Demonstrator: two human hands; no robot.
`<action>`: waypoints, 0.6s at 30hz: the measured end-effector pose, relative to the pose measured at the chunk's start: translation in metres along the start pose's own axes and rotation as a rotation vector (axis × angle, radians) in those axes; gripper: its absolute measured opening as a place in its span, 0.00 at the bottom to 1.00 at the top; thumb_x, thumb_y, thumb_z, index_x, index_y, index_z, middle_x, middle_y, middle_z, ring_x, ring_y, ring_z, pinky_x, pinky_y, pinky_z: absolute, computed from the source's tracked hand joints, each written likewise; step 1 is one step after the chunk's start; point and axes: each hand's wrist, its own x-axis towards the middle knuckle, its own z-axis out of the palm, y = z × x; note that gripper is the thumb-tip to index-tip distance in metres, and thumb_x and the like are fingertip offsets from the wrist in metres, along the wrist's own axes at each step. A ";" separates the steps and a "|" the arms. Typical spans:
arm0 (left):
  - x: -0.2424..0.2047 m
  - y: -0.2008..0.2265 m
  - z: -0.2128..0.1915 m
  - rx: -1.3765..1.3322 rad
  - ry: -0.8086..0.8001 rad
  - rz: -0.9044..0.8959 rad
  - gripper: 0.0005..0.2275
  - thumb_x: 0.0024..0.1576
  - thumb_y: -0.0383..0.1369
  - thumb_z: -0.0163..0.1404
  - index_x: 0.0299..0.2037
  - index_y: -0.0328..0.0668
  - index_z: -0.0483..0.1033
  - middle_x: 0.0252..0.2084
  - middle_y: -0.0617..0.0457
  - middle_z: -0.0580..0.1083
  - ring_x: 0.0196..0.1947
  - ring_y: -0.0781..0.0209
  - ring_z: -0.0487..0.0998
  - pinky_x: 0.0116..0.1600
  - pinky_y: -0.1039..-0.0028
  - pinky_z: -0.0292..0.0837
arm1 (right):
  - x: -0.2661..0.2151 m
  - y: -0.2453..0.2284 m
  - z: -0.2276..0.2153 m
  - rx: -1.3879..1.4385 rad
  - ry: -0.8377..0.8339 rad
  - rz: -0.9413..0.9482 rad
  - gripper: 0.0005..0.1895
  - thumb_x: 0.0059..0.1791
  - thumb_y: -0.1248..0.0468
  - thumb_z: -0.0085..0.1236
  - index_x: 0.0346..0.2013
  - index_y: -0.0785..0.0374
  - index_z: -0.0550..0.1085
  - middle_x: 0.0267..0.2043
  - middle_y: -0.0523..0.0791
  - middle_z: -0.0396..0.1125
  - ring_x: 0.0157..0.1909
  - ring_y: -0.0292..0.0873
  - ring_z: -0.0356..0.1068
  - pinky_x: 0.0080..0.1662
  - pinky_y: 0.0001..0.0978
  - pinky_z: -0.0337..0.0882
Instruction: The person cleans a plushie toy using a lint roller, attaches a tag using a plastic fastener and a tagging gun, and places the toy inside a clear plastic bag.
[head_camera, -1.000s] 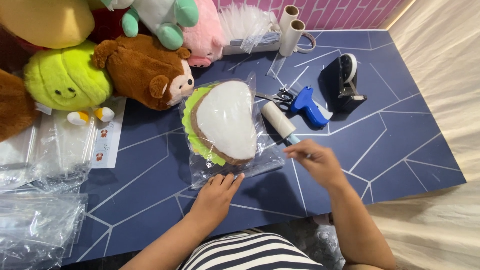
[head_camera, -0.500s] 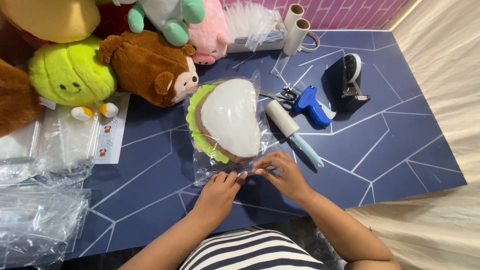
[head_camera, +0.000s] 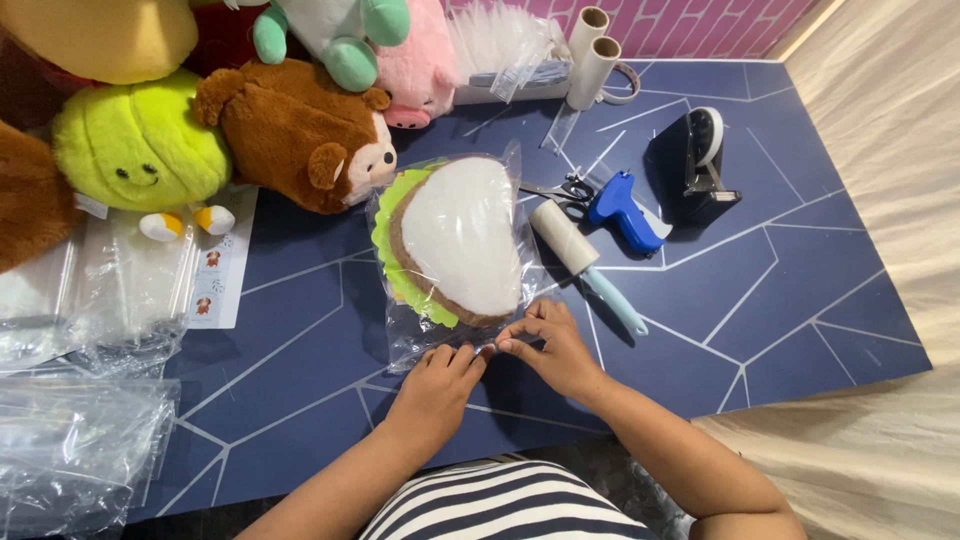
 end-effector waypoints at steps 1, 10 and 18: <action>0.000 0.000 -0.003 0.000 0.000 0.000 0.24 0.56 0.28 0.50 0.66 0.45 0.69 0.42 0.54 0.69 0.37 0.55 0.70 0.47 0.67 0.70 | 0.001 0.000 0.002 0.000 0.000 0.000 0.09 0.50 0.50 0.62 0.40 0.44 0.84 0.36 0.36 0.54 0.46 0.38 0.56 0.53 0.30 0.57; 0.000 0.000 -0.007 0.011 0.021 -0.010 0.25 0.52 0.27 0.51 0.64 0.47 0.71 0.41 0.56 0.69 0.36 0.57 0.69 0.47 0.69 0.70 | 0.008 0.022 0.025 -0.073 0.117 0.013 0.05 0.49 0.55 0.65 0.38 0.41 0.85 0.34 0.34 0.56 0.44 0.38 0.58 0.51 0.32 0.58; -0.001 0.000 -0.001 0.065 -0.020 0.003 0.28 0.53 0.30 0.51 0.68 0.49 0.68 0.44 0.55 0.69 0.37 0.55 0.68 0.45 0.69 0.70 | 0.009 0.024 0.027 -0.133 0.153 -0.096 0.06 0.49 0.59 0.66 0.39 0.44 0.85 0.32 0.36 0.55 0.39 0.41 0.57 0.44 0.35 0.59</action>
